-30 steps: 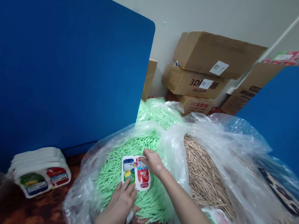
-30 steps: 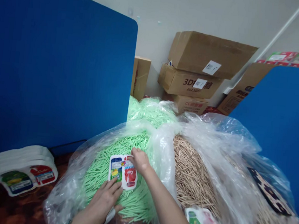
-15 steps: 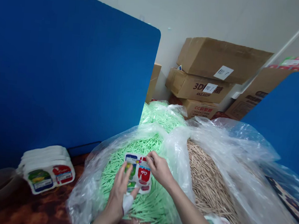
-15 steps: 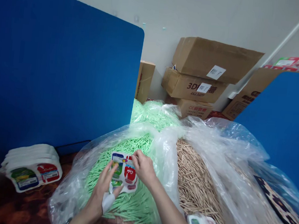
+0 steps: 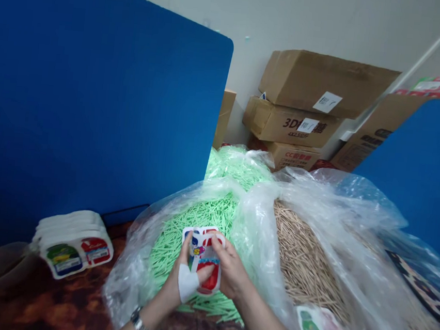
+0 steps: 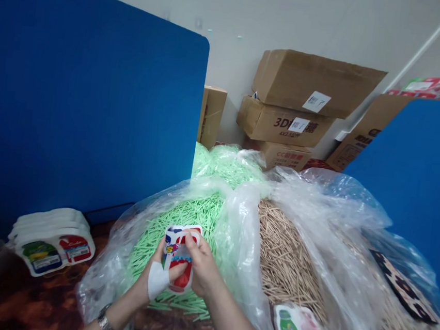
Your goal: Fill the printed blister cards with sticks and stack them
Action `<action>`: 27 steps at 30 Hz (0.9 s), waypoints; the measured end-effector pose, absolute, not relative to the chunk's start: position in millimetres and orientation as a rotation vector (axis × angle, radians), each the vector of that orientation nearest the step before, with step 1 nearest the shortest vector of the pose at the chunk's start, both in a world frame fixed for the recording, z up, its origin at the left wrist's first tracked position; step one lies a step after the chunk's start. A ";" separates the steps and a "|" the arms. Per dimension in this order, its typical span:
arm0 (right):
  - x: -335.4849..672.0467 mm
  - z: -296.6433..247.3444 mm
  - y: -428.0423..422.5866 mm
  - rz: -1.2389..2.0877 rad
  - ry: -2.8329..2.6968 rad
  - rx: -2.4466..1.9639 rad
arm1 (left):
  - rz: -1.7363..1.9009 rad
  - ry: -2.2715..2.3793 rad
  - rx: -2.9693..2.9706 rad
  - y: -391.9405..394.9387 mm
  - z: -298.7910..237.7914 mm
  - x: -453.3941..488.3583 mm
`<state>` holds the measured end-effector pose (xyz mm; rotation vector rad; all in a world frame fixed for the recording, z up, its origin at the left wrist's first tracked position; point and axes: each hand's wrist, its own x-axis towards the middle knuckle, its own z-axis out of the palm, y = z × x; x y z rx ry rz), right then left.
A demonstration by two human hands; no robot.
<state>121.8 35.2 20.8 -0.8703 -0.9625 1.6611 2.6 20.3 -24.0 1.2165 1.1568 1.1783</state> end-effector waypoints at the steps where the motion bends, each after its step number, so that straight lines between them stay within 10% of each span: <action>1: 122.6 21.4 35.7 1.670 -0.960 -0.858 | 1.146 1.130 1.203 19.9 -22.4 2.1; 17: 161.1 48.1 23.2 0.626 -1.972 -1.108 | 0.937 1.068 1.203 -1.5 4.4 0.1; 27: 193.8 7.6 2.5 0.806 -2.113 -1.110 | 0.997 1.186 1.108 -12.6 -9.3 -11.9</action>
